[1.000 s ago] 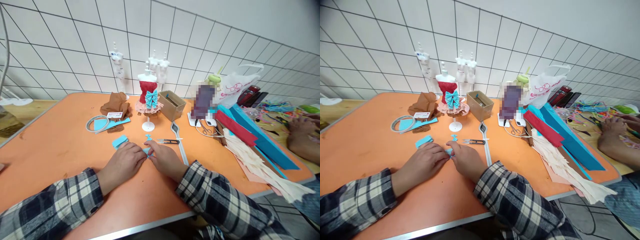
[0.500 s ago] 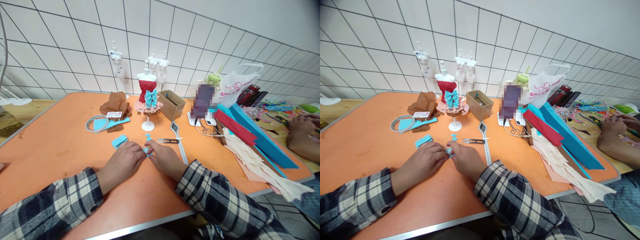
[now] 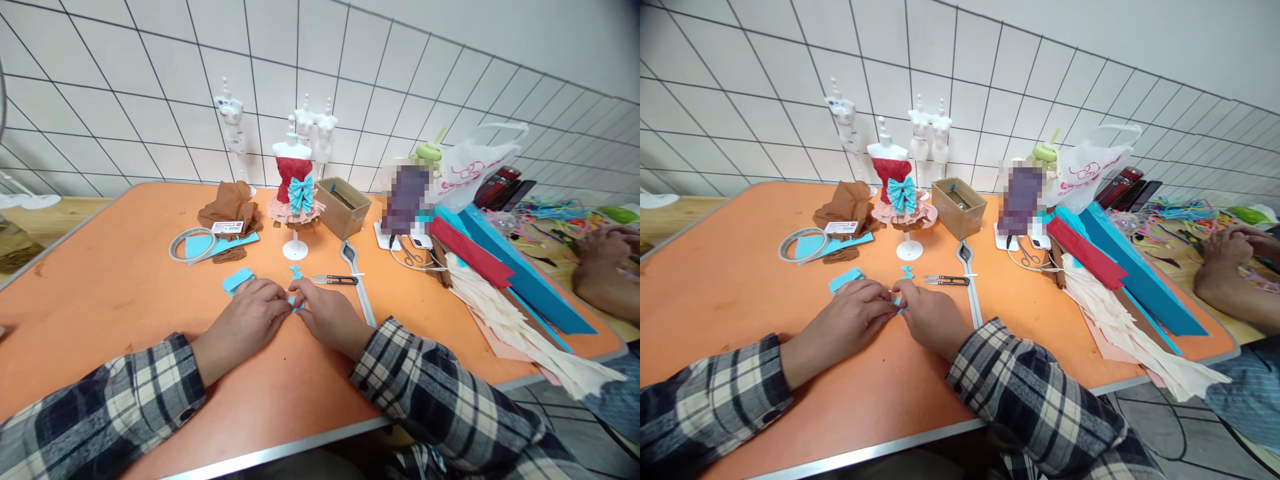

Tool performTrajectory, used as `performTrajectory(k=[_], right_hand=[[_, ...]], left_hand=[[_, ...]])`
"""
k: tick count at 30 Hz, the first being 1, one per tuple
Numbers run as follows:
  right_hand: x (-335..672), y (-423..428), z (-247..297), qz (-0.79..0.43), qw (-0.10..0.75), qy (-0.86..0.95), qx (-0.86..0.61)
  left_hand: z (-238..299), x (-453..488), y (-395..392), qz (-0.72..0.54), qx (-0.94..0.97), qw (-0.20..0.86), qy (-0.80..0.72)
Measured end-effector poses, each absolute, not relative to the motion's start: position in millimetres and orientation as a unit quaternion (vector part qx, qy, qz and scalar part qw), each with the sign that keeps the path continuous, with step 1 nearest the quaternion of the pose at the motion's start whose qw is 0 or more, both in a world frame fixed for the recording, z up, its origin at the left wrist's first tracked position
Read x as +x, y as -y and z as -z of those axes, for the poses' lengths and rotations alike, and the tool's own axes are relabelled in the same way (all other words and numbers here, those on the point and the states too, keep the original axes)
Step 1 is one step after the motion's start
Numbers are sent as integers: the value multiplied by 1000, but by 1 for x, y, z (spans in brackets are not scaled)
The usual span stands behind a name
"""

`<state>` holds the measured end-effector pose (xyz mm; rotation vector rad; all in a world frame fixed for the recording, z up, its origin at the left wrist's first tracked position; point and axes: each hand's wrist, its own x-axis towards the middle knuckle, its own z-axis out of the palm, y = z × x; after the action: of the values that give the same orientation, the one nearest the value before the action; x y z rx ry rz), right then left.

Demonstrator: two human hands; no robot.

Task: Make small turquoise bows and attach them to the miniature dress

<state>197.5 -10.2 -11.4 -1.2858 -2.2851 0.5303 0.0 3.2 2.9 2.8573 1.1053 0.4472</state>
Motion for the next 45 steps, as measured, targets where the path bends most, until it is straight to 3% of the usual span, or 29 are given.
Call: performTrajectory(k=[31, 39, 45], right_hand=[[197, 11, 10, -194, 232, 836, -458], [195, 12, 12, -131, 197, 851, -469], [195, 13, 9, -131, 221, 848, -464]], left_hand=[[-3, 2, -3, -139, 924, 23, -356], [-3, 4, -6, -158, 925, 20, -346], [-5, 4, -2, -170, 917, 45, -357]])
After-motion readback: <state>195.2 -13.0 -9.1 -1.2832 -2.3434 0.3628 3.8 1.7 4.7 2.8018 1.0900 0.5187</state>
